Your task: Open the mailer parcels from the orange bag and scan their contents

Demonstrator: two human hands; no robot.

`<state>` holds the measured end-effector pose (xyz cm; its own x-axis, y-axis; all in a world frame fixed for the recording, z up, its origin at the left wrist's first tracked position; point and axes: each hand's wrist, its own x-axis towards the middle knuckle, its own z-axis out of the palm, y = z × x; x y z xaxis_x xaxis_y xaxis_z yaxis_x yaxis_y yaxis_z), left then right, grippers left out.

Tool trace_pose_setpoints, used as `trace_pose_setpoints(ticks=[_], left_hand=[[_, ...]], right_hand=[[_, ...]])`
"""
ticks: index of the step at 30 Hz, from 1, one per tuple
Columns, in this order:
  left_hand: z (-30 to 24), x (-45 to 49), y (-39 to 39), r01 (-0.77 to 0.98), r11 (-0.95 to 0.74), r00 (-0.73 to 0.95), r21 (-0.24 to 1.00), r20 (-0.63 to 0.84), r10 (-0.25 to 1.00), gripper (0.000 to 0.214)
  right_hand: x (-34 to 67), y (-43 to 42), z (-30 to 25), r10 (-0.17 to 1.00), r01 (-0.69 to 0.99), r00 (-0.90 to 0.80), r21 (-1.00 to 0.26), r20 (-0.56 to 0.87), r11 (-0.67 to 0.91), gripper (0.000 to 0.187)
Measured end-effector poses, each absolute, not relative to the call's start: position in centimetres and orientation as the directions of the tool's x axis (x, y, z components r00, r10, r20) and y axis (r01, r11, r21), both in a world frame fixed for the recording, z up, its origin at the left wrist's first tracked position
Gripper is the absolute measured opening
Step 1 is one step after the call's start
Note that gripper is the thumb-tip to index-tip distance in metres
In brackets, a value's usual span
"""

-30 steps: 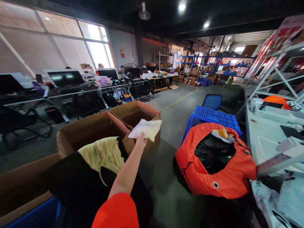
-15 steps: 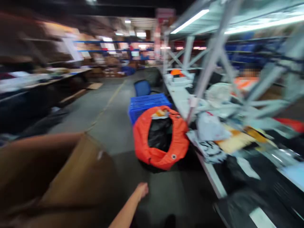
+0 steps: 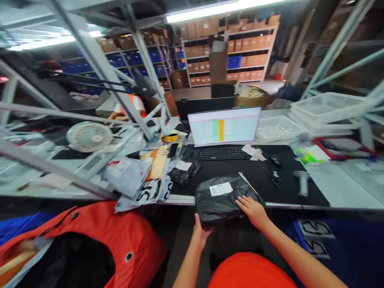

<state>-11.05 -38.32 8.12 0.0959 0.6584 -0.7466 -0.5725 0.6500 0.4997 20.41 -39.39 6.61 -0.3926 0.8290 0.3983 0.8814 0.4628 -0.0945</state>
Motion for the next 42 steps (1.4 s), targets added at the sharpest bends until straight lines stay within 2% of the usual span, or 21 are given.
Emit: trace_pose_setpoints(ticks=[4, 6, 9, 12, 14, 16, 17, 18, 20, 21, 22, 24, 26, 28, 31, 33, 35, 38, 40, 42], left_hand=[[8.8, -6.6, -39.5, -0.581, 0.667, 0.155, 0.466, -0.742, 0.653, 0.041], [9.5, -4.7, -39.9, -0.560, 0.703, 0.224, 0.439, -0.736, 0.639, 0.048], [10.4, -0.8, -40.8, -0.446, 0.795, 0.337, 0.411, -0.745, 0.575, 0.065], [10.6, 4.6, -41.9, -0.293, 0.840, 0.370, 0.456, -0.756, 0.540, 0.060], [10.6, 8.6, -42.2, -0.229, 0.823, 0.364, 0.520, -0.739, 0.568, 0.059], [10.8, 12.6, -42.2, -0.176, 0.814, 0.340, 0.554, -0.741, 0.578, 0.057], [10.9, 14.6, -42.2, -0.147, 0.815, 0.333, 0.561, -0.748, 0.574, 0.055], [11.1, 16.5, -42.2, -0.114, 0.816, 0.338, 0.567, -0.750, 0.568, 0.052], [11.5, 20.3, -42.4, -0.039, 0.807, 0.383, 0.589, -0.737, 0.557, 0.049], [11.7, 22.1, -42.6, 0.007, 0.789, 0.415, 0.614, -0.720, 0.556, 0.048], [11.9, 23.8, -42.9, 0.063, 0.757, 0.449, 0.650, -0.696, 0.560, 0.048], [12.2, 27.2, -43.6, 0.208, 0.627, 0.512, 0.751, -0.630, 0.584, 0.045], [12.5, 30.4, -44.5, 0.333, 0.413, 0.590, 0.848, -0.529, 0.610, 0.039], [12.9, 33.3, -45.7, 0.398, 0.213, 0.672, 0.893, -0.441, 0.595, 0.030], [13.6, 36.8, -48.5, 0.416, 0.048, 0.769, 0.908, -0.380, 0.515, 0.024], [14.1, 38.2, -51.0, 0.410, -0.024, 0.821, 0.912, -0.357, 0.444, 0.023], [14.2, 38.9, -53.7, 0.390, -0.058, 0.880, 0.919, -0.353, 0.319, 0.024], [13.6, 39.4, -56.7, 0.362, 0.004, 0.932, 0.932, -0.362, 0.012, 0.027], [12.4, 39.5, -57.3, 0.398, 0.057, 0.912, 0.915, -0.389, -0.130, 0.027], [10.7, 39.5, -56.6, 0.488, 0.075, 0.868, 0.870, -0.475, -0.145, 0.027]], right_hand=[[24.5, -43.8, 8.5, 0.675, 0.774, -0.460, -0.112, 0.576, 0.623, 0.042], [26.7, -45.7, 9.4, 0.645, 0.769, -0.444, -0.105, 0.622, 0.630, 0.035], [29.9, -48.7, 11.3, 0.616, 0.741, -0.405, -0.152, 0.676, 0.654, 0.026], [33.0, -51.9, 13.5, 0.581, 0.658, -0.364, -0.240, 0.728, 0.713, 0.026], [35.4, -54.1, 14.5, 0.592, 0.680, -0.319, -0.256, 0.740, 0.687, 0.031], [38.1, -56.2, 14.7, 0.661, 0.794, -0.147, -0.311, 0.736, 0.523, 0.040], [39.4, -57.3, 14.4, 0.701, 0.840, 0.026, -0.396, 0.713, 0.372, 0.044], [40.7, -58.3, 14.0, 0.718, 0.820, 0.251, -0.537, 0.649, 0.198, 0.047], [42.7, -60.5, 12.9, 0.652, 0.565, 0.649, -0.822, 0.393, -0.066, 0.048], [43.3, -61.6, 12.3, 0.603, 0.417, 0.751, -0.902, 0.268, -0.117, 0.047], [43.7, -62.8, 11.9, 0.585, 0.301, 0.791, -0.947, 0.181, -0.114, 0.048], [43.6, -65.3, 11.5, 0.635, 0.152, 0.766, -0.988, 0.099, -0.029, 0.057], [42.8, -67.8, 11.7, 0.705, 0.026, 0.707, -0.998, 0.055, 0.052, 0.072], [41.7, -70.2, 12.4, 0.720, -0.072, 0.694, -0.993, 0.016, 0.091, 0.083], [39.6, -73.3, 13.4, 0.666, -0.116, 0.745, -0.988, -0.020, 0.100, 0.097], [38.1, -74.8, 13.5, 0.600, -0.144, 0.800, -0.980, -0.034, 0.137, 0.098], [36.7, -75.9, 13.3, 0.429, -0.108, 0.901, -0.991, -0.063, 0.081, 0.079], [35.4, -77.6, 13.0, 0.151, -0.032, 0.987, -0.987, -0.056, -0.156, 0.056], [35.9, -79.5, 13.0, 0.082, -0.005, 0.996, -0.964, -0.027, -0.265, 0.049], [37.8, -82.2, 13.3, 0.043, 0.016, 0.999, -0.938, 0.001, -0.346, 0.044]])
